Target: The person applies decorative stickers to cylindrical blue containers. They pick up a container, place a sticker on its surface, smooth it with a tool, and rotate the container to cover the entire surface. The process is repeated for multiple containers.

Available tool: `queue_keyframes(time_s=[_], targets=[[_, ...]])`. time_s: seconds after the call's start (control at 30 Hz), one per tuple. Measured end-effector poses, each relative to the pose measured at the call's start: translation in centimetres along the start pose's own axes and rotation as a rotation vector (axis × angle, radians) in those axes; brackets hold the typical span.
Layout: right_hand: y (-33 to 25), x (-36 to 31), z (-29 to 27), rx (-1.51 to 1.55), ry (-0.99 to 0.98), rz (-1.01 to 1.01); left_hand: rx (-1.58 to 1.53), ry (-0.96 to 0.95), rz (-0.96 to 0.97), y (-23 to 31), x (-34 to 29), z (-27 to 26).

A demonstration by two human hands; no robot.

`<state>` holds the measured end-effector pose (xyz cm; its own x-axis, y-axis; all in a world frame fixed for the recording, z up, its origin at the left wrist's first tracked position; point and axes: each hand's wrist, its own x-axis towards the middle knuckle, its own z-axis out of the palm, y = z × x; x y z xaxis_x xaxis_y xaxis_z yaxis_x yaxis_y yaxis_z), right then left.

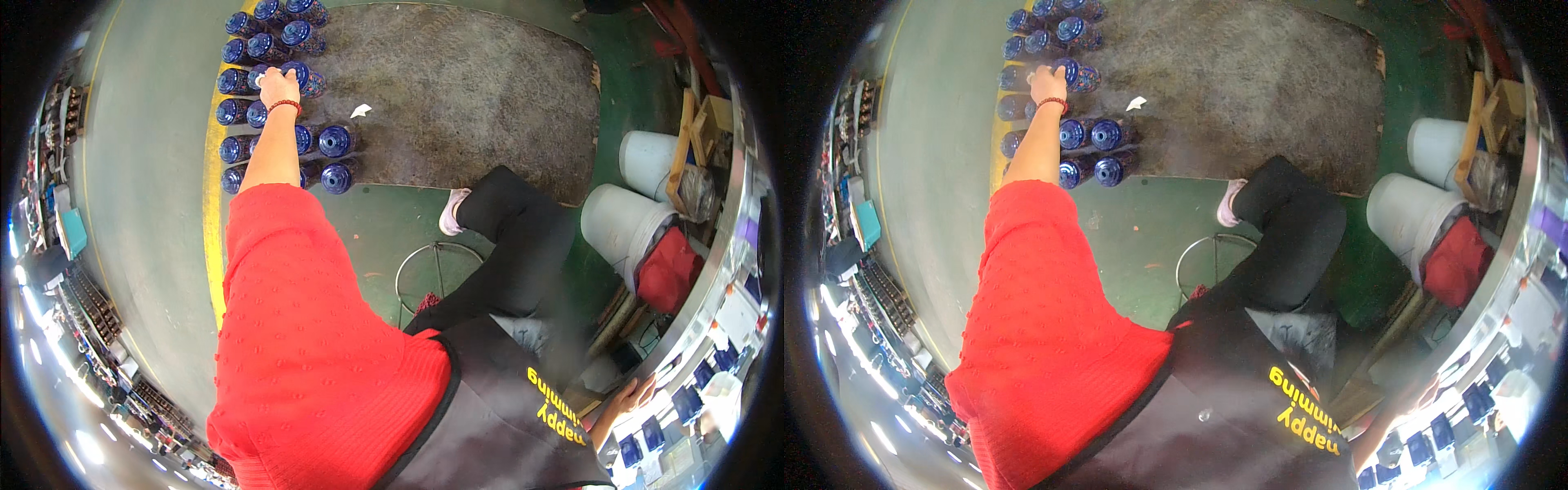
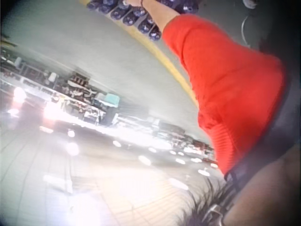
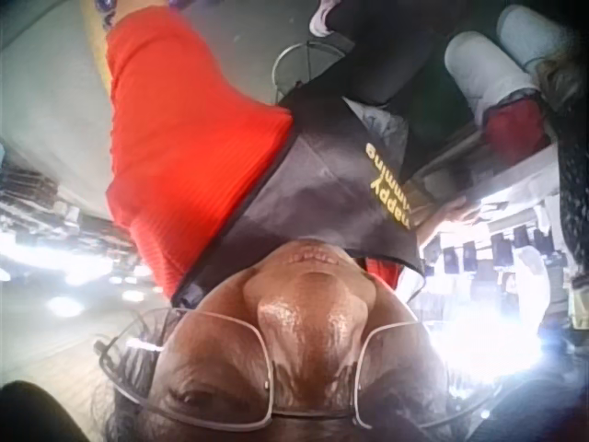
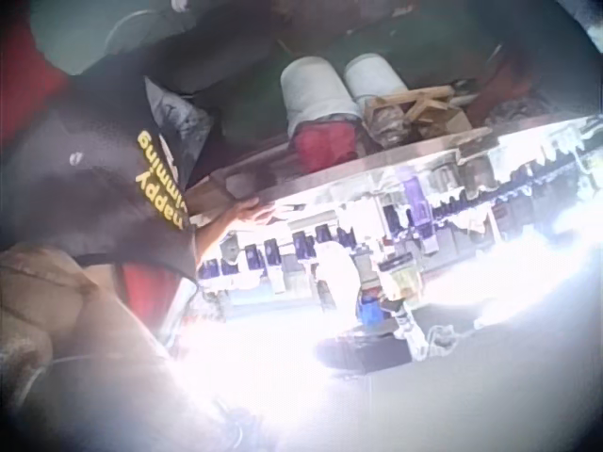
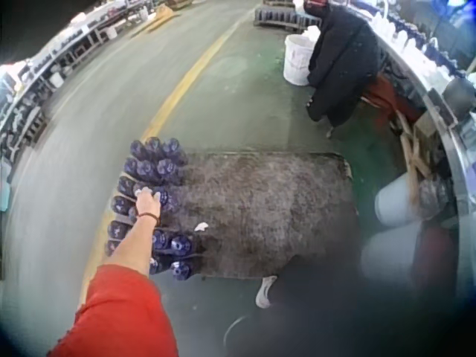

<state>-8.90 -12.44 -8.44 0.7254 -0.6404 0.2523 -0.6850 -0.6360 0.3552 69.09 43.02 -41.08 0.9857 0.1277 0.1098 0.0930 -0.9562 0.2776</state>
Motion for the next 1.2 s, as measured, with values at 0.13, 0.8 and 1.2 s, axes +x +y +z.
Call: queue_keyframes(time_s=[0.13, 0.8, 1.2], targets=[[0.9, 0.2, -0.4, 0.020, -0.018, -0.038, 0.047, -0.033, -0.123, -1.5, 0.9, 3.5], [0.1, 0.4, -1.8, 0.041, -0.078, 0.023, 0.100, -0.101, -0.257, -1.5, 4.9, 8.7], [-0.2, 1.4, -1.6, 0.047, -0.038, -0.065, 0.051, -0.431, 0.411, -2.0, -13.9, 0.9]])
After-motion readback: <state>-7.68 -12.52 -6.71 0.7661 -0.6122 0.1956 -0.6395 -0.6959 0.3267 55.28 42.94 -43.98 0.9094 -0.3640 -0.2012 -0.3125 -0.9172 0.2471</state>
